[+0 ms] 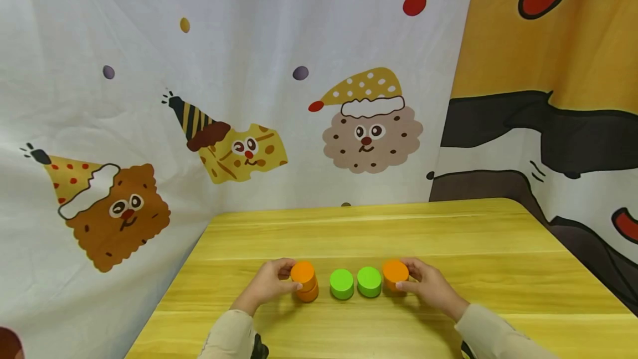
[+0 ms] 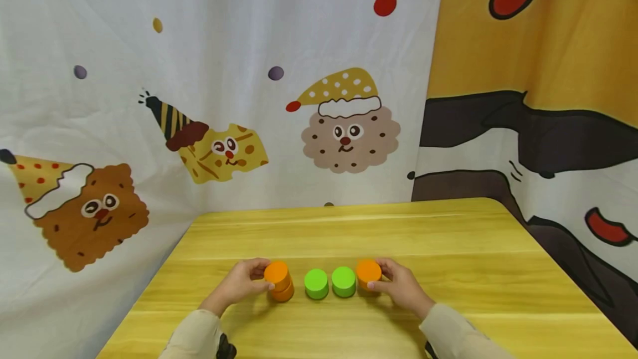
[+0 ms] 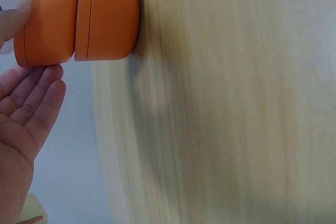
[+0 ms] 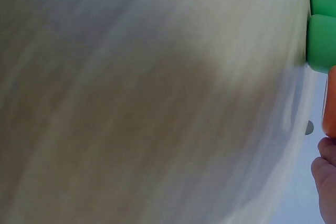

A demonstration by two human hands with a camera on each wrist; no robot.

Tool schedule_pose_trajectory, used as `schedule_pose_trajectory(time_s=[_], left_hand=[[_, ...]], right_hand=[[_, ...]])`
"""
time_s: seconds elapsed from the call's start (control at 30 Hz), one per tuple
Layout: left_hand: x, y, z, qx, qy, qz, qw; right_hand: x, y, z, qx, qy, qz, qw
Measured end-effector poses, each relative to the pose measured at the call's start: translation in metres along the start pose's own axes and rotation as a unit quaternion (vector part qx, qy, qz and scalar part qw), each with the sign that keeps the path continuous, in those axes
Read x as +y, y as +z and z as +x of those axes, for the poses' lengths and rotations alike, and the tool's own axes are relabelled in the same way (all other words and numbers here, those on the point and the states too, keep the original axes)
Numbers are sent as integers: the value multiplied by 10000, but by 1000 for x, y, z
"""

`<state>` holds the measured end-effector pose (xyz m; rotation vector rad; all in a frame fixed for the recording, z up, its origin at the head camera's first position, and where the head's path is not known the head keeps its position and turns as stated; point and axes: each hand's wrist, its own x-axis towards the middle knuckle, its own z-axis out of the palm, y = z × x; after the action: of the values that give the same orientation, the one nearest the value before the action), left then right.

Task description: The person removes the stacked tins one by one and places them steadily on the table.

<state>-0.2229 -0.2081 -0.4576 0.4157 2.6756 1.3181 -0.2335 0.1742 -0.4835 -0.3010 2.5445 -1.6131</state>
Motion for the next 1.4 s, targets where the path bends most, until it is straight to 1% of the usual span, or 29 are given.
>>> schedule_pose_trajectory(time_s=[0.23, 0.6, 0.7, 0.83, 0.97, 1.1, 1.23, 1.4], left_hand=[[-1, 1, 0, -15, 15, 19, 10000], [0, 3, 0, 32, 37, 23, 10000], [0, 3, 0, 27, 29, 20, 10000], [0, 3, 2, 23, 3, 0, 10000], [-1, 3, 2, 39, 26, 8, 10000], [-2, 3, 1, 50, 53, 8, 10000], [-3, 3, 1, 62, 59, 43, 10000], [-3, 3, 0, 94, 166, 32, 9998]], right_hand=[[11, 1, 0, -31, 6, 72, 10000], [16, 2, 0, -140, -4, 36, 9999], [17, 2, 1, -131, 65, 133, 9998], [20, 2, 3, -221, 114, 346, 9991], [22, 0, 4, -372, 1, 452, 9983], [22, 0, 3, -426, -51, 445, 9981], [20, 1, 2, -349, 121, 376, 9986], [13, 2, 5, -55, 346, 63, 9994]])
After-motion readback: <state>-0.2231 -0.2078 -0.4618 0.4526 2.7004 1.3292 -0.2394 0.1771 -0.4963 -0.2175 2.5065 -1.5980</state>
